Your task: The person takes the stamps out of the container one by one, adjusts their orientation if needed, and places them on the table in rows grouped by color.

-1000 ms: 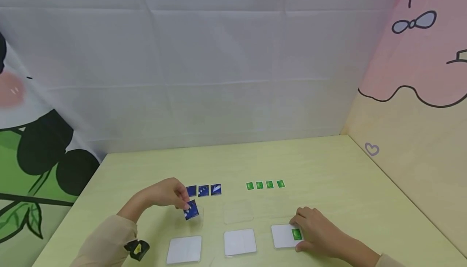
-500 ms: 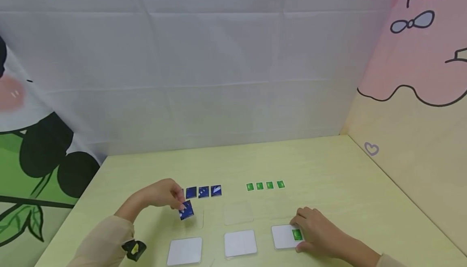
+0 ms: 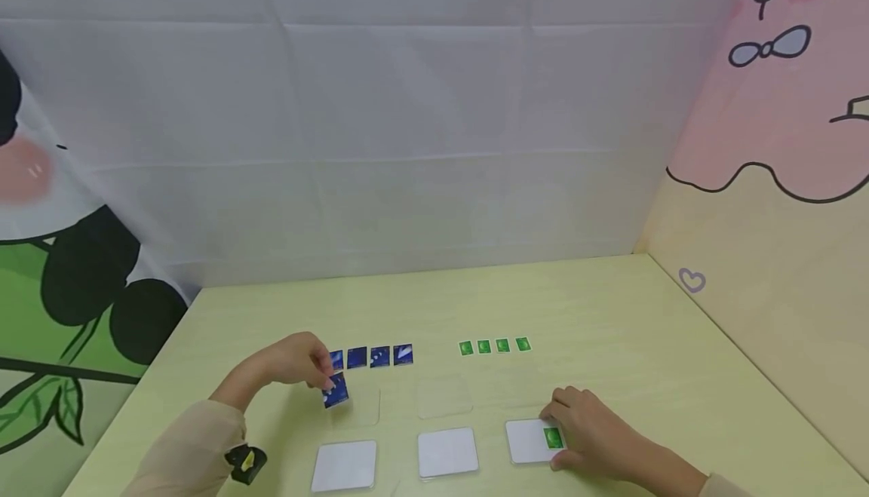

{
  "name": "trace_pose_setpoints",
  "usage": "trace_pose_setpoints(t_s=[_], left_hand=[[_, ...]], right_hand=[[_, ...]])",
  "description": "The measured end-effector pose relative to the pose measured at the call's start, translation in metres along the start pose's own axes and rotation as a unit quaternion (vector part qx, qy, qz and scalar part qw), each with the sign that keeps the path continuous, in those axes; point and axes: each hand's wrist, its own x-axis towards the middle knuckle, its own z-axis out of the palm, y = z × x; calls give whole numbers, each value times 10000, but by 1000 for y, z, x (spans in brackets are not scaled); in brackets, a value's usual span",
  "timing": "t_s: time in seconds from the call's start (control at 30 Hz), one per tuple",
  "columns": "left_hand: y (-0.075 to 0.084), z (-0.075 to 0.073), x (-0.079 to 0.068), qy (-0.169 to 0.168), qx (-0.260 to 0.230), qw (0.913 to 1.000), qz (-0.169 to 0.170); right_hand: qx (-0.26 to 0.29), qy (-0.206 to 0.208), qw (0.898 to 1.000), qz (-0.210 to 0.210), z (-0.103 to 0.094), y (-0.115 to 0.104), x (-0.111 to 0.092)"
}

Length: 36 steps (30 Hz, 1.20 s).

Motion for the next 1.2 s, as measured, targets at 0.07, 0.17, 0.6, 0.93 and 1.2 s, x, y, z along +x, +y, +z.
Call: trace_pose_setpoints(t_s=[0.07, 0.17, 0.6, 0.93, 1.2], left_hand=[[-2, -1, 0, 36, 19, 10000, -3], [-4, -1, 0, 42, 33, 10000, 11], [-6, -10, -3, -167, 192, 9996, -130], [-16, -15, 0, -140, 361, 9984, -422], [-26, -17, 5, -157, 435, 9970, -613]], right_hand=[[8, -8, 10000, 11, 0, 0, 0], [26, 0, 10000, 23, 1, 0, 0], [58, 35, 10000, 35, 3, 1, -1], [74, 130, 9999, -44, 4, 2, -1], [75, 126, 9999, -13, 3, 1, 1]])
